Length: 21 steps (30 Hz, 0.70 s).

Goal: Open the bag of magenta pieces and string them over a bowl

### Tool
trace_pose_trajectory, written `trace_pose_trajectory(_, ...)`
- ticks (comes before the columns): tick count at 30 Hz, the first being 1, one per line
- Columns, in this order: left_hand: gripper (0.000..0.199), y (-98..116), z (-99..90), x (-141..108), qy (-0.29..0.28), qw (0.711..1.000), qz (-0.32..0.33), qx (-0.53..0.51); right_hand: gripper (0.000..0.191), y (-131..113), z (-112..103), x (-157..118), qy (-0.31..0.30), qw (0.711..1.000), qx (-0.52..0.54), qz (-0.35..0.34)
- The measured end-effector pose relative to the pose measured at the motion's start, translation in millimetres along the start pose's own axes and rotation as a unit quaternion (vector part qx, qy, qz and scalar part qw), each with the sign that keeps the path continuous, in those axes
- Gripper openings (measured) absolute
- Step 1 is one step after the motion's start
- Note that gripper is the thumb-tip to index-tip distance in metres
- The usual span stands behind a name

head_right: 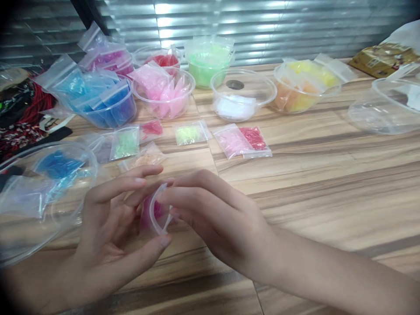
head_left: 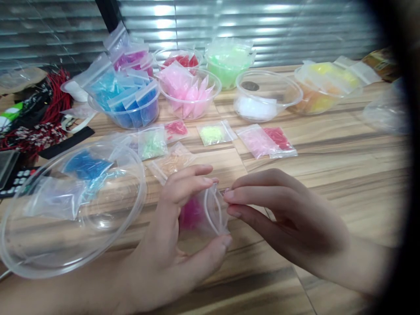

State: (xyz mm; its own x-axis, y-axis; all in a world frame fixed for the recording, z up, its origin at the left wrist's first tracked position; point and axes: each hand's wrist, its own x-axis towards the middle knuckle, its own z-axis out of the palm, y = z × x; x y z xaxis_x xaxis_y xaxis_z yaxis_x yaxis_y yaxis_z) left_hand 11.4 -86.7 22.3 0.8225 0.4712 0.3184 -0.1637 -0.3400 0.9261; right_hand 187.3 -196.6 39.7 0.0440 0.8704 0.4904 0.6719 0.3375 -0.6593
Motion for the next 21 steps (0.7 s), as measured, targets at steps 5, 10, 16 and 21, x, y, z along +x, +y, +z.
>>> trace_pose_trajectory(5, 0.073, -2.0, -0.4, 0.8, -0.021, 1.000, 0.013, -0.002, 0.040, -1.0, -1.9, -1.7, -0.028, 0.997, 0.055, 0.039)
trace_pose_trajectory(10, 0.075, -1.6, -1.8, 2.3, -0.031, 0.999, 0.019, 0.005, 0.049, 2.0, -3.5, -7.9, -0.067, 0.995, 0.072, 0.031)
trace_pose_trajectory(16, 0.074, -2.1, -1.6, 0.0, -0.019, 0.999, 0.031, 0.020, 0.055, 0.1, -5.8, -10.5, -0.053, 0.998, 0.013, 0.001)
trace_pose_trajectory(21, 0.075, -2.8, -1.7, 2.8, -0.025, 0.999, 0.044, 0.013, 0.052, 0.6, -2.9, -4.8, -0.072, 0.997, 0.031, -0.028)
